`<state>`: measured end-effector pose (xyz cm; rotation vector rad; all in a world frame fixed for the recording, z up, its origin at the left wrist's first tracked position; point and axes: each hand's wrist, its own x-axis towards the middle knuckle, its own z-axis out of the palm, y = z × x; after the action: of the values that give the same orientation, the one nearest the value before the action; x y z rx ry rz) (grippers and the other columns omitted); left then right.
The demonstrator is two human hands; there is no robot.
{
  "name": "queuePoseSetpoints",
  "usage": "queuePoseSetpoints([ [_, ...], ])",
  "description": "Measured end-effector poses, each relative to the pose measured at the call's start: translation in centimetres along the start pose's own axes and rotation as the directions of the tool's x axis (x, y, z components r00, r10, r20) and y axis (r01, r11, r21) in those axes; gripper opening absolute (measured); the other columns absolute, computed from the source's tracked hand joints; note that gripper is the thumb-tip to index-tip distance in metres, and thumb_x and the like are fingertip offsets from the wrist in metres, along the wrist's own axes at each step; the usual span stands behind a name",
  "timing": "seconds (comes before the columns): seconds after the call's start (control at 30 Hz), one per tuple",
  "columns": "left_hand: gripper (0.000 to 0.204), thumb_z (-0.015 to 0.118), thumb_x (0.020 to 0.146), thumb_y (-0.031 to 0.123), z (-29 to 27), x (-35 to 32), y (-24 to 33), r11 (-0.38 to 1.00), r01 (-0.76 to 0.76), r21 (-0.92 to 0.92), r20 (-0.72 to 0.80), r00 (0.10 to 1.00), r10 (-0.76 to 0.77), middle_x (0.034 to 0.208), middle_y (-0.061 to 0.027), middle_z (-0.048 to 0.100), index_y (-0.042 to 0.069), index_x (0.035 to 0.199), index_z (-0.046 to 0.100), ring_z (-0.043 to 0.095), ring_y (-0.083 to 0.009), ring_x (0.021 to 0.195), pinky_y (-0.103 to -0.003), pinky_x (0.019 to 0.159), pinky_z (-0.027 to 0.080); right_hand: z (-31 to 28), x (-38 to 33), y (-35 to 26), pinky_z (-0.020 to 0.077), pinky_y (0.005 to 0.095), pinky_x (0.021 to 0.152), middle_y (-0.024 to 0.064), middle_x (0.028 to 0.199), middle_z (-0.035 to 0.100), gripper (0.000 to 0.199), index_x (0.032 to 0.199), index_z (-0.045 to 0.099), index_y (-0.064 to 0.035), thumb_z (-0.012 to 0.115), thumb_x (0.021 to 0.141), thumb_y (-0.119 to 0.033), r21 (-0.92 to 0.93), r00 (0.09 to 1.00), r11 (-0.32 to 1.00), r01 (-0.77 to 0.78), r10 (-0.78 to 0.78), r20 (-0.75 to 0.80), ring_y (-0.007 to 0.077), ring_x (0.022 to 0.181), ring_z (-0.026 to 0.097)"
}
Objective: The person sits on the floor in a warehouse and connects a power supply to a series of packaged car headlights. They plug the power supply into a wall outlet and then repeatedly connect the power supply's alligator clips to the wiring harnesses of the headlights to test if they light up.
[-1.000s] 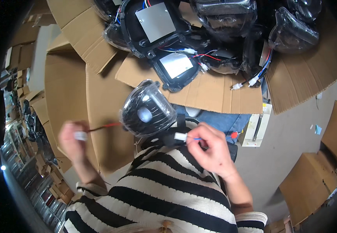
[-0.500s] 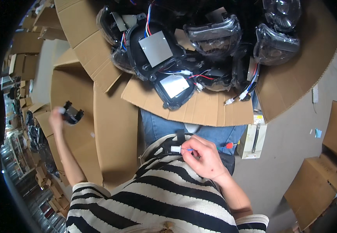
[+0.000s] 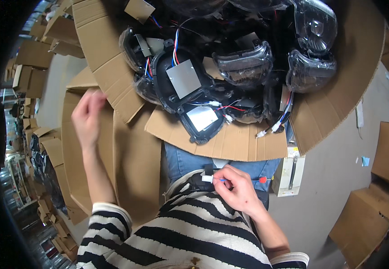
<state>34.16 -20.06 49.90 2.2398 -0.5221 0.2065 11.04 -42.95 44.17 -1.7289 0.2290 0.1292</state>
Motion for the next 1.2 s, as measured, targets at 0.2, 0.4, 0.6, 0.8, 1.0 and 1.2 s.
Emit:
queuePoseSetpoints([
  [0.2,0.049,0.048,0.073,0.051,10.0,11.5,5.2,0.740,-0.122,0.661,0.335,0.931,-0.146,0.081,-0.0142,0.060,0.005,0.081,0.062,0.058,-0.0275,0.076,-0.035,0.063,0.045,-0.3,-0.4,-0.9,0.0310,0.0240,0.043,0.0049,0.060,0.047,0.004,0.071,0.052,-0.0007,0.055,0.071,-0.003,-0.015,0.996,0.997,0.082,-0.082,-0.035,0.0120,0.047,0.039],
  [0.4,0.034,0.053,0.076,0.033,14.5,13.3,1.2,0.986,0.103,0.128,0.478,0.865,-0.152,0.080,-0.0120,0.061,0.000,0.083,0.060,0.058,-0.0191,0.076,-0.030,0.067,0.045,0.3,-1.6,0.1,0.0321,0.0245,0.044,0.0050,0.060,0.046,0.004,0.072,0.053,-0.0010,0.055,0.071,-0.004,0.029,1.000,0.999,0.016,-0.017,0.009,0.0126,0.047,0.040],
  [0.6,0.019,0.048,0.081,0.018,9.0,5.8,4.8,0.974,-0.135,-0.183,0.415,0.887,0.201,0.073,-0.0012,0.060,0.002,0.079,0.059,0.054,-0.0108,0.069,-0.027,0.076,0.039,-0.4,-1.4,0.4,0.0323,0.0250,0.044,0.0054,0.059,0.045,0.004,0.072,0.053,-0.0010,0.055,0.071,-0.004,0.009,1.000,1.000,0.002,-0.002,-0.004,0.0130,0.048,0.040],
  [0.8,0.017,0.045,0.083,0.012,8.0,-2.4,7.7,0.867,0.192,-0.459,0.616,0.773,0.154,0.069,-0.0036,0.054,0.002,0.091,0.057,0.051,-0.0096,0.062,-0.022,0.058,0.041,-1.1,-1.0,0.5,0.0315,0.0241,0.043,0.0052,0.060,0.047,0.004,0.072,0.053,-0.0006,0.055,0.071,-0.004,-0.021,0.999,0.999,0.049,-0.050,-0.021,0.0117,0.047,0.041],
  [1.0,0.034,0.043,0.086,0.028,8.0,-0.6,8.5,0.696,0.251,-0.672,0.500,0.848,0.177,0.072,0.0006,0.046,0.001,0.107,0.048,0.039,-0.0037,0.059,-0.017,0.055,0.035,-1.1,-2.2,0.6,0.0320,0.0240,0.043,0.0051,0.060,0.047,0.005,0.071,0.053,-0.0005,0.055,0.071,-0.005,0.004,0.999,1.000,0.002,-0.001,-0.037,0.0113,0.047,0.041],
  [1.2,0.037,0.040,0.088,0.028,3.3,1.6,11.2,0.703,-0.018,-0.711,0.222,0.943,0.249,0.069,0.0016,0.047,-0.003,0.103,0.050,0.034,-0.0016,0.053,-0.015,0.047,0.027,-0.7,-3.0,1.0,0.0328,0.0223,0.045,0.0046,0.062,0.048,0.004,0.071,0.052,0.0000,0.054,0.071,-0.004,0.004,0.999,1.000,-0.029,0.030,-0.030,0.0103,0.049,0.041],
])
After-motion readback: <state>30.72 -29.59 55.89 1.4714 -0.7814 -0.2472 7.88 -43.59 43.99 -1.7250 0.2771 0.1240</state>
